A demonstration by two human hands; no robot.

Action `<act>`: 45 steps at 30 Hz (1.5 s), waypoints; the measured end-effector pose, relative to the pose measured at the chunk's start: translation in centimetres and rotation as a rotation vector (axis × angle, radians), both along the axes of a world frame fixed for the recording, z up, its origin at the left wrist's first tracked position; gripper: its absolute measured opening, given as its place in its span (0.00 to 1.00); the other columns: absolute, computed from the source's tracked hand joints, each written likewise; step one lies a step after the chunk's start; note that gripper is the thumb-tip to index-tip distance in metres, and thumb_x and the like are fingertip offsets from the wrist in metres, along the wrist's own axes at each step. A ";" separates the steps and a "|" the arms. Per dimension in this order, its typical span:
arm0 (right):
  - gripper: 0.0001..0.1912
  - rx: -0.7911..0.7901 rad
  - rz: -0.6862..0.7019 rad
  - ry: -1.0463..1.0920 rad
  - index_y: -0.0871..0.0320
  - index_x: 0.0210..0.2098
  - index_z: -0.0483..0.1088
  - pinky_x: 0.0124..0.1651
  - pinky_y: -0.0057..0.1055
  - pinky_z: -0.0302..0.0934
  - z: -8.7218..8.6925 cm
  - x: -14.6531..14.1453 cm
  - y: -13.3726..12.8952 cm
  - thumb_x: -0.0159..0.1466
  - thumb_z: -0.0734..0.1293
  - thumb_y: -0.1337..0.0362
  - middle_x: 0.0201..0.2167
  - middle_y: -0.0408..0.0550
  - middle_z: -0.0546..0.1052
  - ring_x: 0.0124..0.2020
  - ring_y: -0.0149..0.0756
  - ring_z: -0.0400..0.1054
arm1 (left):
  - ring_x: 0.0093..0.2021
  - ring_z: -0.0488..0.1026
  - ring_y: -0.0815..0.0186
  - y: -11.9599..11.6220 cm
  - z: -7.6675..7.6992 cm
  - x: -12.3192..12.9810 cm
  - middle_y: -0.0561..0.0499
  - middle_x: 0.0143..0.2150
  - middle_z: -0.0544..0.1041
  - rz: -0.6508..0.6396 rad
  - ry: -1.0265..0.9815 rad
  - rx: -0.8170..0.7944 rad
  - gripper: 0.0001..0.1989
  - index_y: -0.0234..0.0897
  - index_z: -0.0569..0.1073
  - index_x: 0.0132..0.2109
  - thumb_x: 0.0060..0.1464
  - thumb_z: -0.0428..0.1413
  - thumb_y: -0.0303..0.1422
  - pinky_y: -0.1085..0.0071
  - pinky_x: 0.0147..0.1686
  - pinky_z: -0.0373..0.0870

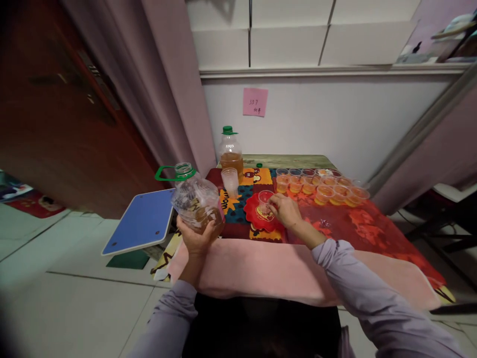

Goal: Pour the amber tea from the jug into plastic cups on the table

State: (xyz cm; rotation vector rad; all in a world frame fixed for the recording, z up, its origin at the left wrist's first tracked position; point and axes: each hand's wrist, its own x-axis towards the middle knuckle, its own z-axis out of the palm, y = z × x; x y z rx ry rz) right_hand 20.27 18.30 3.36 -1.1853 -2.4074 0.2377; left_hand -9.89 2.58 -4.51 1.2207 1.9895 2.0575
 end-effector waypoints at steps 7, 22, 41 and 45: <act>0.09 0.018 -0.003 -0.042 0.55 0.41 0.82 0.45 0.33 0.67 -1.6 0.4 0.8 0.72 0.68 0.64 0.47 0.53 0.85 0.42 0.41 0.79 | 0.68 0.73 0.42 0.2 0.3 0.1 0.32 0.68 0.70 0.100 0.028 0.032 0.60 0.36 0.55 0.74 0.42 0.74 0.50 0.47 0.69 0.69; 0.10 0.031 0.010 -0.049 0.55 0.48 0.84 0.48 0.37 0.72 -2.8 0.5 1.2 0.73 0.69 0.63 0.51 0.54 0.85 0.45 0.45 0.81 | 0.69 0.72 0.40 0.0 0.4 0.0 0.31 0.68 0.70 0.132 0.059 0.006 0.59 0.35 0.56 0.75 0.44 0.75 0.49 0.43 0.69 0.69; 0.40 -0.167 -0.204 0.145 0.58 0.69 0.71 0.67 0.52 0.70 -2.6 -1.2 2.4 0.62 0.81 0.54 0.66 0.64 0.78 0.65 0.59 0.76 | 0.68 0.73 0.43 0.2 0.6 0.1 0.34 0.68 0.70 0.125 0.045 0.018 0.59 0.38 0.56 0.75 0.43 0.75 0.46 0.43 0.69 0.69; 0.38 -0.211 -0.224 0.153 0.58 0.69 0.71 0.67 0.53 0.71 -3.0 -1.5 2.4 0.63 0.80 0.55 0.66 0.63 0.79 0.64 0.59 0.77 | 0.68 0.72 0.44 0.3 0.4 0.1 0.36 0.68 0.70 0.122 0.043 0.031 0.57 0.43 0.56 0.74 0.42 0.75 0.46 0.41 0.69 0.69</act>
